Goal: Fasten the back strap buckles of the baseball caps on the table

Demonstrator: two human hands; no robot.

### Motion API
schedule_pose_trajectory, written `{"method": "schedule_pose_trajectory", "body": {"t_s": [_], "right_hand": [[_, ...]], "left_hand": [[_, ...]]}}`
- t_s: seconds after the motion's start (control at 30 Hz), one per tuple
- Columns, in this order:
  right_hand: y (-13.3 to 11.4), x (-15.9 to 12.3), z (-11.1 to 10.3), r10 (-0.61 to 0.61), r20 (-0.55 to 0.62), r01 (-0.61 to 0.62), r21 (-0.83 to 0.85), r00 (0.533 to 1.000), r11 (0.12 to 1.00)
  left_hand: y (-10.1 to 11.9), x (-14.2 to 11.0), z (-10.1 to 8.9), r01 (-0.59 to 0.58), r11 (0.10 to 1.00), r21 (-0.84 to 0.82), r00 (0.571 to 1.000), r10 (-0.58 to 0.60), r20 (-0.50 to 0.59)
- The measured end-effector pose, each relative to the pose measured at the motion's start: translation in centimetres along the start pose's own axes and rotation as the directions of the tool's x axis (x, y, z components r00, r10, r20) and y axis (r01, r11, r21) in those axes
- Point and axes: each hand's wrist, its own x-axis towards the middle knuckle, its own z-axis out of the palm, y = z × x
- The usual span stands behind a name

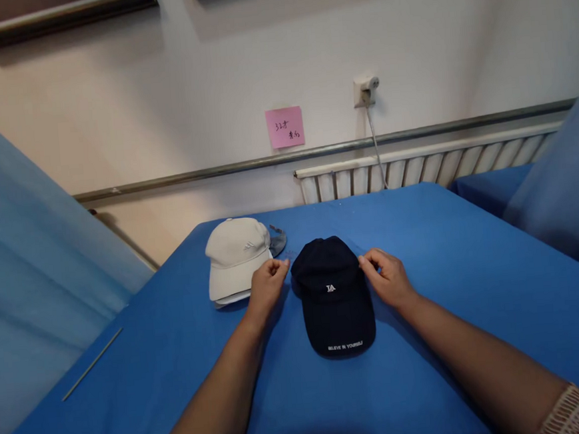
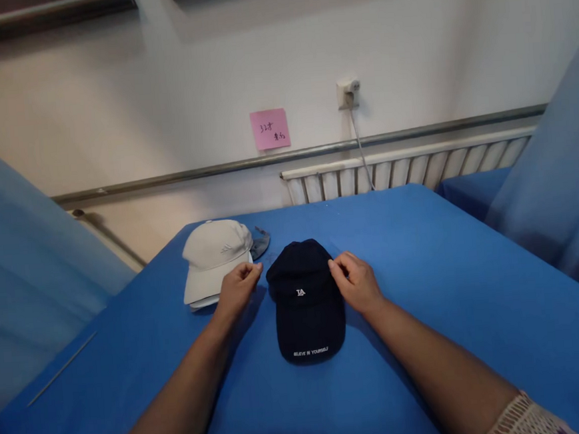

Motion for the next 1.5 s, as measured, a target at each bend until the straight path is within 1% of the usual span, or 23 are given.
{"method": "schedule_pose_trajectory", "body": {"t_s": [0.03,0.07,0.13,0.2,0.27,0.3,0.4,0.57,0.63,0.67,0.73,0.8,0.87,0.9,0.97,1.0,1.03,1.07,1.13,1.17,1.23,1.37,1.5], "right_hand": [[0.2,0.0,0.0,0.019,-0.022,-0.019,0.008,1.0,1.0],[0.5,0.1,0.0,0.047,-0.044,-0.046,0.02,0.998,0.999],[1.3,0.3,0.0,0.121,-0.067,-0.117,0.056,0.99,0.992],[2.0,0.5,0.0,0.19,-0.079,-0.183,0.095,0.979,0.979],[2.6,0.8,0.0,0.231,-0.086,-0.22,0.12,0.969,0.968],[2.8,0.9,0.0,0.241,-0.087,-0.229,0.126,0.967,0.965],[3.0,0.9,0.0,0.245,-0.082,-0.235,0.123,0.966,0.964],[2.8,1.1,0.3,0.256,-0.045,-0.25,0.112,0.966,0.962],[2.6,1.3,0.2,0.315,-0.032,-0.308,0.126,0.949,0.943],[2.4,1.2,0.1,0.371,-0.029,-0.363,0.148,0.928,0.92],[1.3,0.6,-0.4,0.53,-0.01,-0.51,0.255,0.848,0.821],[-0.5,-1.1,-1.1,0.684,0.076,-0.642,0.432,0.725,0.633],[-2.8,-3.9,-1.9,0.712,0.273,-0.702,0.579,0.646,0.415],[-4.0,-5.5,-2.3,0.706,0.381,-0.74,0.602,0.597,0.301],[-6.3,-8.7,-2.8,0.697,0.558,-0.817,0.572,0.451,0.071],[-7.2,-10.0,-2.9,0.663,0.63,-0.827,0.561,0.404,-0.03],[-8.0,-11.1,-2.9,0.638,0.673,-0.822,0.56,0.374,-0.109],[-8.7,-11.9,-2.7,0.632,0.686,-0.801,0.574,0.36,-0.167],[-9.5,-12.7,-2.0,0.634,0.683,-0.743,0.622,0.361,-0.247],[-9.7,-12.7,-1.5,0.643,0.671,-0.709,0.651,0.369,-0.272],[-10.0,-12.3,-0.1,0.669,0.637,-0.647,0.702,0.384,-0.297],[-10.0,-11.0,3.0,0.767,0.51,-0.55,0.797,0.39,-0.251],[-9.3,-9.9,4.5,0.843,0.354,-0.454,0.878,0.406,-0.15]], "left_hand": [[0.8,0.5,0.3,-0.105,0.989,0.099,0.994,0.108,-0.023],[1.7,1.0,0.6,-0.195,0.965,0.176,0.98,0.197,0.007],[3.5,2.4,1.6,-0.313,0.908,0.279,0.949,0.287,0.133],[5.0,3.9,2.6,-0.389,0.858,0.337,0.913,0.308,0.27],[6.3,5.3,3.4,-0.413,0.834,0.366,0.883,0.267,0.386],[6.7,5.9,3.6,-0.413,0.833,0.368,0.874,0.249,0.418],[7.8,7.0,3.7,-0.395,0.854,0.337,0.875,0.237,0.423],[8.5,6.8,3.4,-0.409,0.848,0.337,0.882,0.273,0.383],[8.3,6.7,3.5,-0.426,0.828,0.364,0.882,0.29,0.372],[8.1,6.8,3.5,-0.432,0.823,0.37,0.881,0.297,0.367],[7.6,7.0,3.6,-0.434,0.822,0.37,0.882,0.304,0.36],[7.2,7.3,3.7,-0.423,0.831,0.361,0.887,0.299,0.351],[6.8,7.5,3.7,-0.405,0.849,0.339,0.897,0.296,0.329],[6.7,7.5,3.7,-0.4,0.857,0.325,0.901,0.303,0.311],[6.4,7.1,3.5,-0.391,0.873,0.29,0.913,0.328,0.244],[6.2,6.7,3.4,-0.386,0.884,0.264,0.919,0.344,0.193],[5.9,6.2,3.3,-0.38,0.896,0.228,0.924,0.358,0.133],[5.5,5.7,3.1,-0.371,0.911,0.183,0.929,0.365,0.067],[4.2,4.4,2.6,-0.349,0.933,0.082,0.933,0.354,-0.058],[3.3,3.7,2.3,-0.333,0.942,0.043,0.935,0.336,-0.11],[1.5,2.6,1.7,-0.294,0.956,-0.005,0.944,0.29,-0.16],[-1.8,1.3,0.9,-0.159,0.983,-0.089,0.977,0.144,-0.159],[-3.1,1.0,0.9,-0.087,0.986,-0.146,0.992,0.072,-0.106]]}}
